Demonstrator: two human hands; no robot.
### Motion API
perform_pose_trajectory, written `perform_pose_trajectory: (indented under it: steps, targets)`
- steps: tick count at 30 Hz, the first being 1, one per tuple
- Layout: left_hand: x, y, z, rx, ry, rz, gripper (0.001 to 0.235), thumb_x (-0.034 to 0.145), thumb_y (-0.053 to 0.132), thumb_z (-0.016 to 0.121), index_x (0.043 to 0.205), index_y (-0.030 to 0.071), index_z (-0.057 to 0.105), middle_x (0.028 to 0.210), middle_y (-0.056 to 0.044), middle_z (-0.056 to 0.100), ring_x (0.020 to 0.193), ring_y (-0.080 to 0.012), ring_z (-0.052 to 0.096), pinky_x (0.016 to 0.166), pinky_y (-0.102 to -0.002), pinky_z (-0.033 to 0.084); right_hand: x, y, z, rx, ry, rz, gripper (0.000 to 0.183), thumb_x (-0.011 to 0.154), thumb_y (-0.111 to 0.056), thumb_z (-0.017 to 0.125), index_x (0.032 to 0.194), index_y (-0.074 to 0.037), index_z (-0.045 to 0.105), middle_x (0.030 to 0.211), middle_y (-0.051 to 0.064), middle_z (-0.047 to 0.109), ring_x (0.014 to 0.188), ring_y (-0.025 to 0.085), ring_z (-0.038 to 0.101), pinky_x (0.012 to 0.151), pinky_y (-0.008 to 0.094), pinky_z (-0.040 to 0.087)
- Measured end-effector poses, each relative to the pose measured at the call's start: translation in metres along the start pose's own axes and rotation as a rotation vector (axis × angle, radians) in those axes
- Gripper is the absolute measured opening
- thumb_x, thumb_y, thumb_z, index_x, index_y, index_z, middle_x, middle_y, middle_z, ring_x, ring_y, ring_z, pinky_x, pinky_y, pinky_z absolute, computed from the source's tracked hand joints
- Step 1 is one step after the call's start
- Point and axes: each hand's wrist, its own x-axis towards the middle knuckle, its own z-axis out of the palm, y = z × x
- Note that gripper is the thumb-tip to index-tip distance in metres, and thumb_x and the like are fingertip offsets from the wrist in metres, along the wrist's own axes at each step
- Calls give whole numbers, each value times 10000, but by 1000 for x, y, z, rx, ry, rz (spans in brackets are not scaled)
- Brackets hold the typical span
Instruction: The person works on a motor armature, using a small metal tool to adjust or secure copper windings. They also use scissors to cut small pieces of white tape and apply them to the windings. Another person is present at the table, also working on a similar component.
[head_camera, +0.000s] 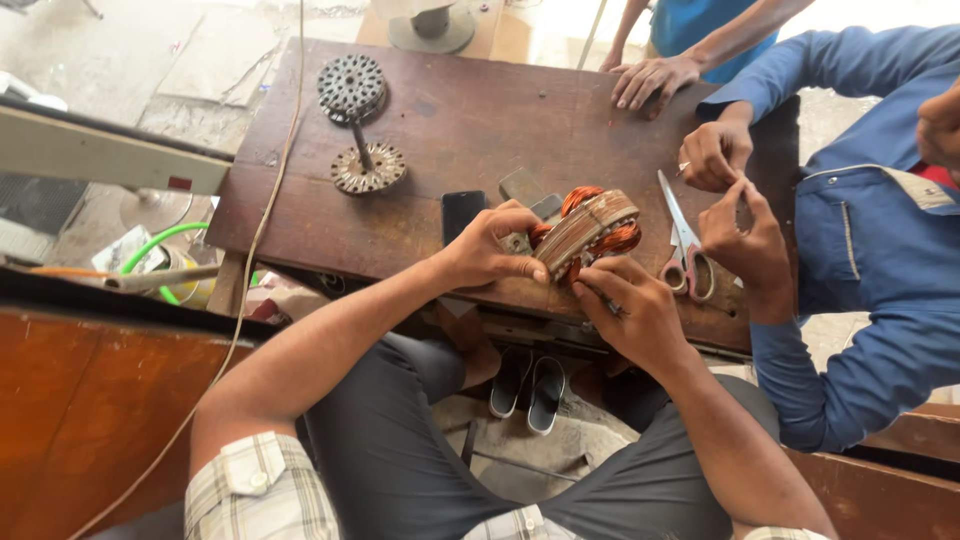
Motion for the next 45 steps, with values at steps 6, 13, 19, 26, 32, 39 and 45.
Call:
perform_pose_trajectory:
  steps: [6,13,19,26,32,39,45]
  targets:
    - [-2,-3,2,-84,-2,-85,744,731,530,880,1249,33,688,1151,-70,661,1114,-186,643,975,-334,533,-1,-1,5,76,-4,-2,132,916,-75,749,1034,-20,729,1022,108,740,881,259,751,763,355,592]
    - [5,8,-2,-5,-7,-74,732,739,548,862,1241,37,712,1124,-116,663,1108,-236,644,960,-386,519,9,-10,5,17,19,-4,138,905,-85,751,1023,-18,730,1029,117,745,894,265,755,766,358,596]
    - [3,8,-1,-122,-62,-66,792,793,578,836,1344,43,637,1225,-120,668,1205,-247,648,1057,-409,511,-1,-4,5,-74,13,-17,156,911,-106,769,1038,-21,740,1060,120,741,909,287,745,784,370,593]
    - [6,12,0,-121,-92,-65,853,792,608,814,1385,39,584,1247,-123,683,1237,-244,657,1097,-420,522,-1,-7,4,-72,-6,-2,145,911,-116,772,1029,-33,752,1065,105,750,882,267,753,750,362,597]
    - [6,5,1,-106,-78,-50,853,784,610,818,1380,42,594,1248,-126,691,1242,-252,661,1101,-430,509,-1,-19,4,-234,-9,-40,178,908,-156,776,1048,-48,752,1079,101,754,885,276,750,750,372,596]
    - [4,7,3,-165,-86,-27,830,812,584,835,1392,43,590,1317,-146,665,1285,-286,639,1129,-446,498,-3,-23,-13,-140,-87,-35,318,881,-225,772,1140,-44,737,1128,99,742,936,274,750,794,363,602]
    - [1,5,5,-172,-50,-58,803,806,506,871,1380,17,593,1289,-141,659,1243,-254,661,1091,-414,539,-3,-8,-44,849,478,74,751,1064,-486,652,1647,-134,336,1549,123,513,1349,231,574,1052,402,573]
